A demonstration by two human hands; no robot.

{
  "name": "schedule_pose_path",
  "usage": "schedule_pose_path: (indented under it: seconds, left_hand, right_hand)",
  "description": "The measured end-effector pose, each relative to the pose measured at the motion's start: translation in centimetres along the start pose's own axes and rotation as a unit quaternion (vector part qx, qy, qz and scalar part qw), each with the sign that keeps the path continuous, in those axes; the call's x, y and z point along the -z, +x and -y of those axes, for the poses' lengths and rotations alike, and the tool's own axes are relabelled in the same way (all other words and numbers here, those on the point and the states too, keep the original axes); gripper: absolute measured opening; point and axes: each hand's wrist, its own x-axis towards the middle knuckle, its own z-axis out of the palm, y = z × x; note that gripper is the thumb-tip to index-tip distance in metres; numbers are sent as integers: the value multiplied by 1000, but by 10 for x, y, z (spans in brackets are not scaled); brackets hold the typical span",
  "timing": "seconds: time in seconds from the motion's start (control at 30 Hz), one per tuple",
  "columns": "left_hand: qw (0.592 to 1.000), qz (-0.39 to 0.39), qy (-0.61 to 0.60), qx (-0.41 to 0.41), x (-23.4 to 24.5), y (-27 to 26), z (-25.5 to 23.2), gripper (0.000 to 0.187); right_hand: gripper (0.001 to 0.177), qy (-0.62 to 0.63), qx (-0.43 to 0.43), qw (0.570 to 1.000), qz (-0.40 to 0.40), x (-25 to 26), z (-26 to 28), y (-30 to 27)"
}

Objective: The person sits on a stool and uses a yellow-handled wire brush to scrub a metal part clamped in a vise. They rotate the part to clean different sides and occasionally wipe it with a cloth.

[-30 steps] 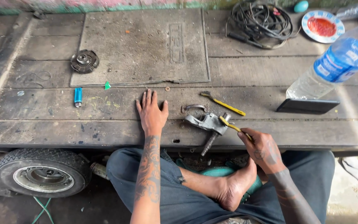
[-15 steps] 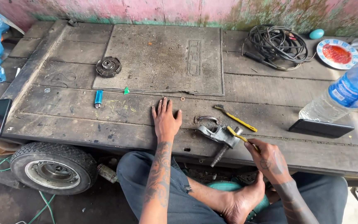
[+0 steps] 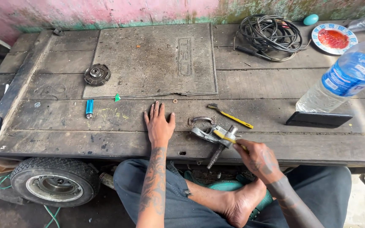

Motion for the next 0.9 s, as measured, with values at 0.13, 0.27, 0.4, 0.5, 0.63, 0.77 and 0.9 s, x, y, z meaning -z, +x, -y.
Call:
schedule_pose_path:
  seconds: [0.13,0.27,0.4,0.5,0.63,0.77,0.9]
  left_hand:
    - [1000,9,0,7,1,1,0,59]
    - [1000,7,0,7,3,1,-1,59]
    - [1000,10,-2,11,2,0,-1,59]
    - [1000,4,4,2,-8,2,5,60]
    - [1000,-23,3,-12,-15,2,7,60]
    - [999,-39,4,-11,-16,2,8,59]
    - [1000,-28,5,-14,-15,-1,7,60]
  right_hand:
    - [31,-16,24,999,-16,4,-2,5]
    - [29,-28,37,999,10,-2,-2,7]
    - [32,-57,49,997,7,4,-1,6]
    - [31,-71,46,996,5,2,5,3]
    - [28,-98,41,993,-50,-1,-9,10]
    - [34,-101,33,994,7,-4,-4,4]
    - [36,-118,13,993,-5,-5,-7,6]
